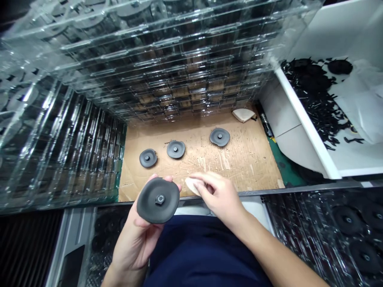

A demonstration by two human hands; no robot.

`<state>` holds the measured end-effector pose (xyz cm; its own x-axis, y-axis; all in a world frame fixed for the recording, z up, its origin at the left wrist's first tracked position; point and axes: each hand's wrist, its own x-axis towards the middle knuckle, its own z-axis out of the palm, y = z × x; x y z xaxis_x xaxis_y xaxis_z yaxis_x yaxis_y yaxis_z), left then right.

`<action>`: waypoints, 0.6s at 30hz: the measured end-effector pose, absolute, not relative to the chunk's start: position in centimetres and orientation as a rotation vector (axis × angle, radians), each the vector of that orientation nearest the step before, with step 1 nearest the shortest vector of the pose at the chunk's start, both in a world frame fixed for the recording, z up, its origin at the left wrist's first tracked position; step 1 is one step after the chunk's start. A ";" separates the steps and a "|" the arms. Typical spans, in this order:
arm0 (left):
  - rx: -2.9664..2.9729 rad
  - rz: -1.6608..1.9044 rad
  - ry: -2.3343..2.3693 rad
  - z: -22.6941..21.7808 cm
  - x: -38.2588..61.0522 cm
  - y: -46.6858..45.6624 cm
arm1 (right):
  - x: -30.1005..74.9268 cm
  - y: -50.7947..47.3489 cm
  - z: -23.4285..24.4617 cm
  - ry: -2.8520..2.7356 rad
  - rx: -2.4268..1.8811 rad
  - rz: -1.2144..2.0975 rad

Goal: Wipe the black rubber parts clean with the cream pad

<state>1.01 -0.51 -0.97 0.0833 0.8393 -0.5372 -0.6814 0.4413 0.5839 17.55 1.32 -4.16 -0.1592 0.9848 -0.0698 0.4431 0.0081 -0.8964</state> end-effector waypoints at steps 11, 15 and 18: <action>0.229 1.277 1.111 -1.1 2.0 -0.9 | 13.8 2.0 2.9 -1.894 -1.209 0.993; 0.233 1.271 1.047 -0.9 1.8 -0.8 | 14.2 2.0 2.8 -1.749 -1.074 0.912; 0.170 1.222 0.992 -0.7 1.5 -0.7 | 16.0 2.1 3.1 -1.840 -1.105 1.149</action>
<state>1.52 -0.73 -0.74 -0.0007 0.8397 -0.5430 -0.7035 0.3855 0.5970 16.02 2.10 3.06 -0.3980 0.9103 0.1142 0.2972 0.2457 -0.9227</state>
